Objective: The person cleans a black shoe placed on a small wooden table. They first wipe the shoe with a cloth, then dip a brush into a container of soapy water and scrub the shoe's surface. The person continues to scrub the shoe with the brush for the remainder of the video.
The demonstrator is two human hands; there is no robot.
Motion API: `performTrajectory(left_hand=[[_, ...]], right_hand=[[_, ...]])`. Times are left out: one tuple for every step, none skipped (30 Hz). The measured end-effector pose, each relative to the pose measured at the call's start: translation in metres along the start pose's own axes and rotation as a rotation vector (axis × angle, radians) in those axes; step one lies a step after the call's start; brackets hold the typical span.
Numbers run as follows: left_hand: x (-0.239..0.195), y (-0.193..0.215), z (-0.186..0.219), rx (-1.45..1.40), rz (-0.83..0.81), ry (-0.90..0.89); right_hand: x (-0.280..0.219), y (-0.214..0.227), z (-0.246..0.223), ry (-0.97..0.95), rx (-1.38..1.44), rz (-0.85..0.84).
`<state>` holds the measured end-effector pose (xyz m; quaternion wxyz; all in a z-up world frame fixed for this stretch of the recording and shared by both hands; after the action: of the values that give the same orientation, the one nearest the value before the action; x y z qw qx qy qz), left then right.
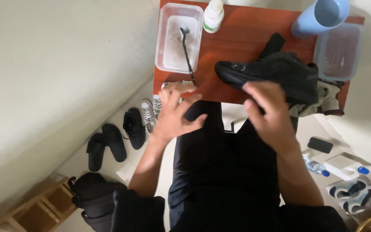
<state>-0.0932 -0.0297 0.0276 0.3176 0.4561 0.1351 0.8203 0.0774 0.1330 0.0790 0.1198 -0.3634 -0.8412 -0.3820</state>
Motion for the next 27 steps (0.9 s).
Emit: performTrajectory(left_hand=[[-0.009,0.005,-0.011,0.005,0.003,0.001],[-0.018,0.009,-0.023,0.058,-0.021,0.017],[-0.030,0.013,-0.034,0.111,-0.049,0.041],[-0.028,0.020,-0.039,0.114,-0.050,0.048],[-0.027,0.023,-0.046,0.168,-0.101,0.070],[-0.027,0.026,-0.054,0.221,-0.153,0.092],[-0.024,0.027,-0.056,0.233,-0.148,0.089],[-0.022,0.024,-0.061,0.293,-0.193,0.108],[-0.025,0.022,-0.064,0.345,-0.249,0.135],[-0.028,0.020,-0.068,0.349,-0.256,0.140],[-0.030,0.015,-0.074,0.359,-0.284,0.160],[-0.032,0.010,-0.081,0.367,-0.312,0.181],[-0.032,0.008,-0.086,0.368,-0.312,0.184],[-0.031,0.005,-0.091,0.307,-0.290,0.194],[-0.034,0.004,-0.093,0.248,-0.268,0.211],[-0.038,0.005,-0.091,0.250,-0.266,0.221],[-0.037,0.005,-0.094,0.171,-0.262,0.273],[-0.037,0.005,-0.097,0.091,-0.257,0.324],[-0.037,0.010,-0.095,0.092,-0.254,0.333],[-0.038,0.013,-0.094,0.019,-0.260,0.379],[-0.036,0.015,-0.095,-0.055,-0.260,0.418],[-0.034,0.022,-0.090,-0.054,-0.250,0.420],[-0.035,0.027,-0.086,-0.208,-0.222,0.501],[-0.036,0.031,-0.081,-0.365,-0.190,0.577],[-0.033,0.032,-0.076,-0.365,-0.172,0.579],[-0.031,0.032,-0.070,-0.463,-0.145,0.615],[-0.031,0.032,-0.062,-0.562,-0.122,0.656]], right_hand=[[0.001,-0.006,-0.007,0.004,0.003,-0.002],[0.002,-0.016,-0.010,-0.062,0.096,-0.053],[-0.001,-0.026,-0.014,-0.136,0.190,-0.109],[0.002,-0.034,-0.018,-0.138,0.194,-0.117],[0.005,-0.047,-0.022,-0.113,0.181,-0.177],[0.007,-0.059,-0.027,-0.088,0.167,-0.238],[0.005,-0.077,-0.017,-0.078,0.176,-0.236],[0.002,-0.098,-0.005,-0.088,0.147,-0.270],[-0.006,-0.118,0.006,-0.114,0.117,-0.307],[-0.008,-0.132,0.010,-0.119,0.126,-0.310],[-0.009,-0.146,0.015,-0.101,0.093,-0.340],[-0.010,-0.161,0.020,-0.083,0.060,-0.371],[-0.006,-0.164,0.016,-0.083,0.061,-0.375],[-0.004,-0.170,0.017,-0.100,-0.025,-0.416],[-0.005,-0.176,0.017,-0.117,-0.109,-0.463],[-0.009,-0.179,0.018,-0.116,-0.107,-0.474],[-0.007,-0.180,0.020,-0.111,-0.112,-0.430],[-0.004,-0.180,0.022,-0.105,-0.117,-0.386],[-0.007,-0.180,0.021,-0.104,-0.115,-0.395],[-0.009,-0.176,0.018,-0.089,-0.062,-0.359],[-0.007,-0.172,0.016,-0.068,-0.013,-0.319],[-0.013,-0.165,0.012,-0.060,-0.014,-0.324],[-0.016,-0.154,0.011,-0.088,0.054,-0.282],[-0.019,-0.143,0.009,-0.118,0.123,-0.240],[-0.017,-0.139,0.006,-0.104,0.121,-0.251],[-0.015,-0.134,0.004,-0.139,0.218,-0.236],[-0.016,-0.128,0.001,-0.184,0.317,-0.224]])
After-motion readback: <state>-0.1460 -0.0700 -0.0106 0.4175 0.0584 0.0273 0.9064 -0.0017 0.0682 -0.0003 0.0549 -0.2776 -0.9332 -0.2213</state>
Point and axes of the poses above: each hand's wrist, its own x-axis towards the middle knuckle, its own y-axis out of the back of the hand, z = x × y, the point moved 8 cm from there along x, towards the middle knuckle, and after that the axes turned 9 degrees about z, right-handed, at the moved point
